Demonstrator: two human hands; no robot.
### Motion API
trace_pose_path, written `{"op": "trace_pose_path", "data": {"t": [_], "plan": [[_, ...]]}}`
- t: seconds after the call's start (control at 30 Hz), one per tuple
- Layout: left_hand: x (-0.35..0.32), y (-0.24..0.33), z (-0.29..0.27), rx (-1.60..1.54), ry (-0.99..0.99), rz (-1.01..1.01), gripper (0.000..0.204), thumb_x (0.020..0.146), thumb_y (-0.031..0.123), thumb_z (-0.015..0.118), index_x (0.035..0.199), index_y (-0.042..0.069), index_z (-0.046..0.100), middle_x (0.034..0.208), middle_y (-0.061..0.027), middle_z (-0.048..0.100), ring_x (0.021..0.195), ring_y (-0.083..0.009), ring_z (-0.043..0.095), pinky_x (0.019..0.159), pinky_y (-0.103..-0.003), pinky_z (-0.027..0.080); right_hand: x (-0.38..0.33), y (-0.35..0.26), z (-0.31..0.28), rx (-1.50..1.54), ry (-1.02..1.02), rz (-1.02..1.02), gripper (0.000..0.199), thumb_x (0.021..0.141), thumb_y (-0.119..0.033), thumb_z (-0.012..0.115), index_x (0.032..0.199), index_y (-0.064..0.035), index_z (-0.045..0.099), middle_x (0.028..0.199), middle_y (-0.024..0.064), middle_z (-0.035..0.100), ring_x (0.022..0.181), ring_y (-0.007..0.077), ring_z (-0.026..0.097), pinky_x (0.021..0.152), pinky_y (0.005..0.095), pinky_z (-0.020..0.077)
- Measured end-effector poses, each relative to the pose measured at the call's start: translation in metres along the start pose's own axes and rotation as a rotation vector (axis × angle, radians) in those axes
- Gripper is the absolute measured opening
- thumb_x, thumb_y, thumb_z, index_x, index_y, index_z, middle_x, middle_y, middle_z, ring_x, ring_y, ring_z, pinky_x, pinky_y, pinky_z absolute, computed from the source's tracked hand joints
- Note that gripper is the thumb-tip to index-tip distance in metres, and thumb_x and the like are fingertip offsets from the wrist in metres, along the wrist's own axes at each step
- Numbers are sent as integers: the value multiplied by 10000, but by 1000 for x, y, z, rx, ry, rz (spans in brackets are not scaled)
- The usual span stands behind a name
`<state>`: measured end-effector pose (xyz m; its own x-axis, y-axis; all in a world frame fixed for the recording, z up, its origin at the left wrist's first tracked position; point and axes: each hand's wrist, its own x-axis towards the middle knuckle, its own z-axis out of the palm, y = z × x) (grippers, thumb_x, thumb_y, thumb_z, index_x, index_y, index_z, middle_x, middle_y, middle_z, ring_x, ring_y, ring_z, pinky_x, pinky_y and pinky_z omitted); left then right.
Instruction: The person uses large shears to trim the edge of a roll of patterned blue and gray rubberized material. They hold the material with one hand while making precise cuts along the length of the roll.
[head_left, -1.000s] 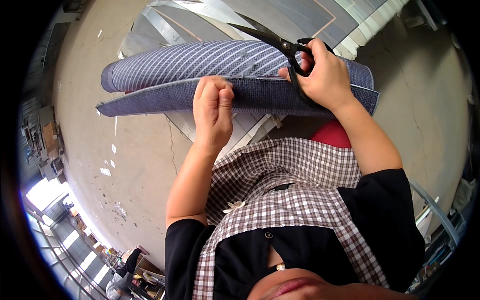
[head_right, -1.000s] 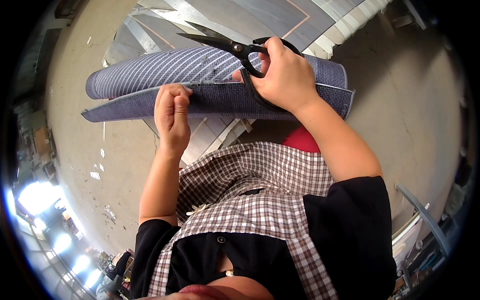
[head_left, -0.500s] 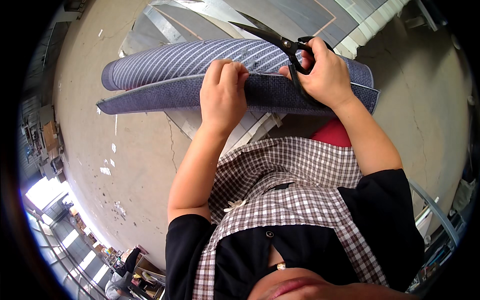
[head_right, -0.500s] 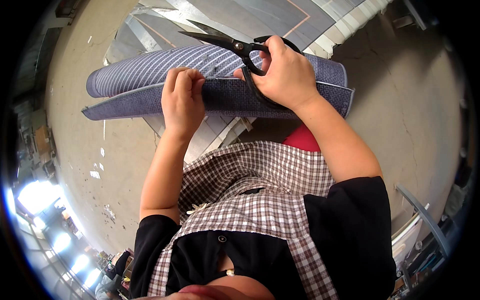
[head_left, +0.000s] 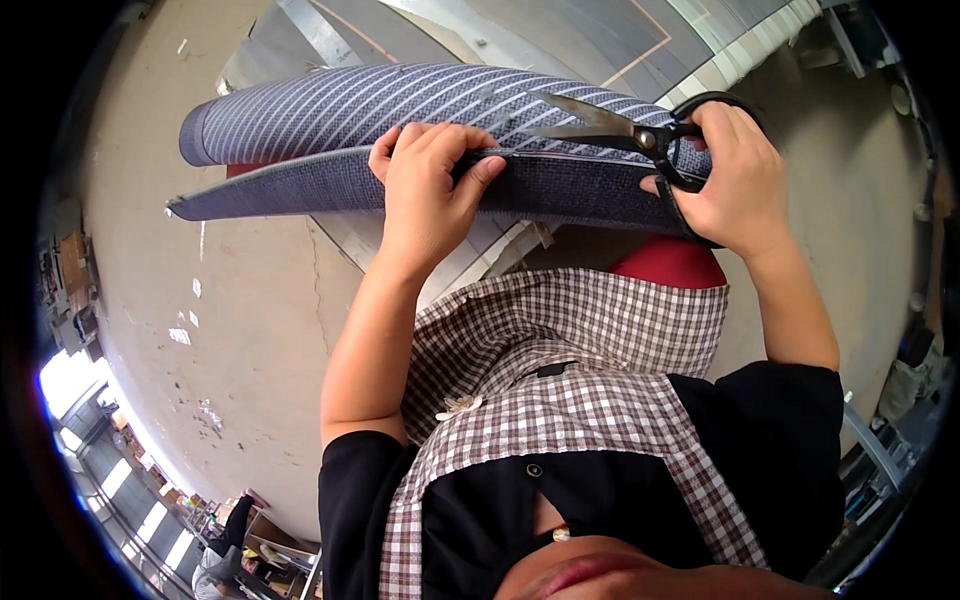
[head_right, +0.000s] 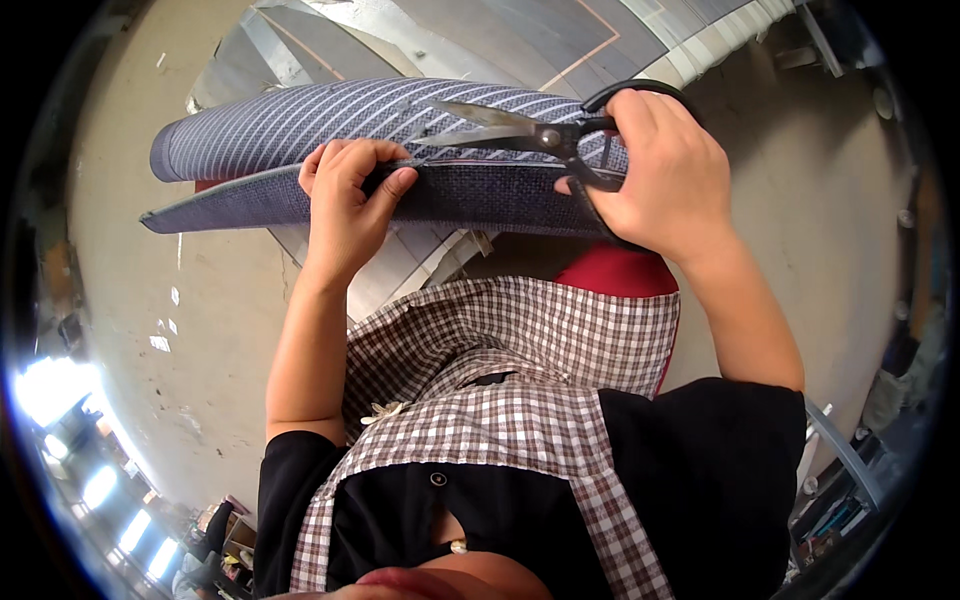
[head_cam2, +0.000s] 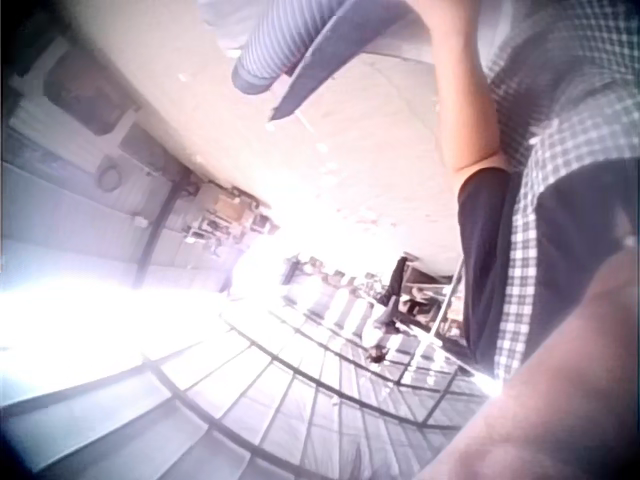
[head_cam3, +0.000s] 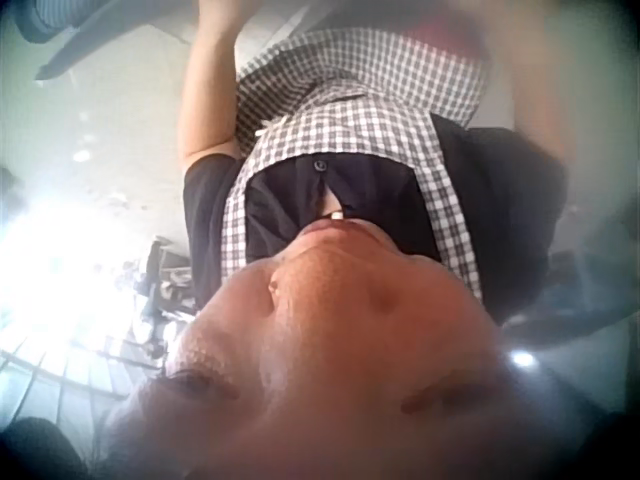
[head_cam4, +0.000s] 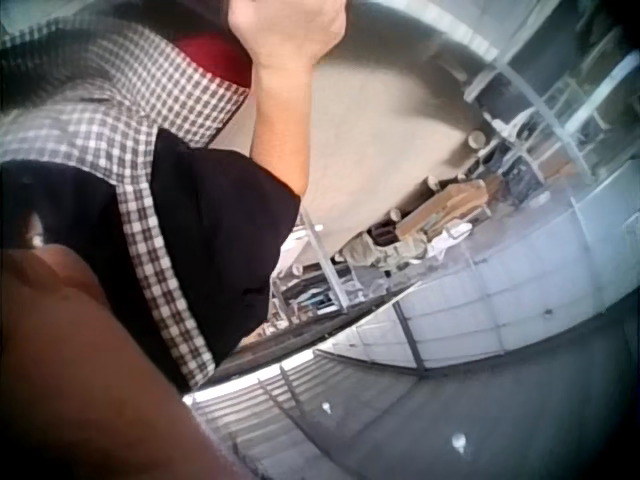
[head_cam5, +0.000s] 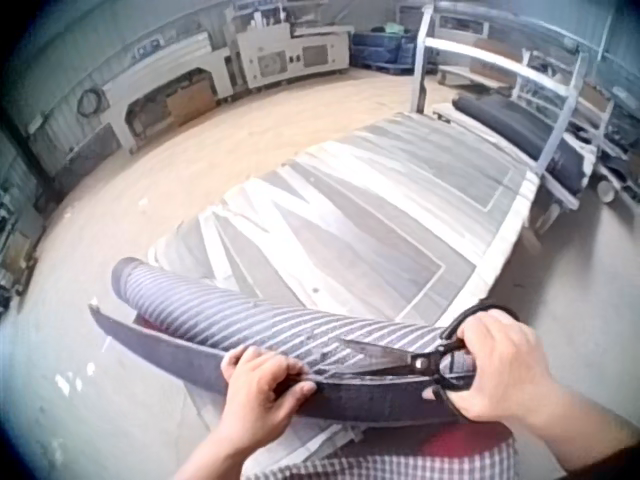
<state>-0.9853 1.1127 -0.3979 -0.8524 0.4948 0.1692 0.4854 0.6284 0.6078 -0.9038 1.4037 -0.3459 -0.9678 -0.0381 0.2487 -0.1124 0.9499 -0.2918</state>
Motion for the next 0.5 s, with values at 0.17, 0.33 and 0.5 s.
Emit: {"op": "trace_pose_path", "data": {"t": [0.17,0.33,0.5], "plan": [[1,-1,1,-30,-9,-9,122,864,226,774,940,137,741,871,14,701,941,-200,614,1086,-444,271,0,-2,2,-154,-51,-80,525,648,-378,887,944,-73,579,887,76,634,877,291,650,684,408,534],[0,-3,2,-42,2,4,111,871,213,774,934,139,720,843,43,649,881,-161,560,1072,-381,261,6,-7,3,-198,-65,-127,498,645,-337,876,935,-71,572,891,74,631,885,292,645,694,413,541],[0,-4,4,-44,23,17,117,869,217,775,941,140,724,804,39,616,855,-160,552,1056,-381,270,4,-3,2,-197,-52,-149,496,641,-329,873,931,-68,568,889,74,622,873,284,635,683,400,538]]}}
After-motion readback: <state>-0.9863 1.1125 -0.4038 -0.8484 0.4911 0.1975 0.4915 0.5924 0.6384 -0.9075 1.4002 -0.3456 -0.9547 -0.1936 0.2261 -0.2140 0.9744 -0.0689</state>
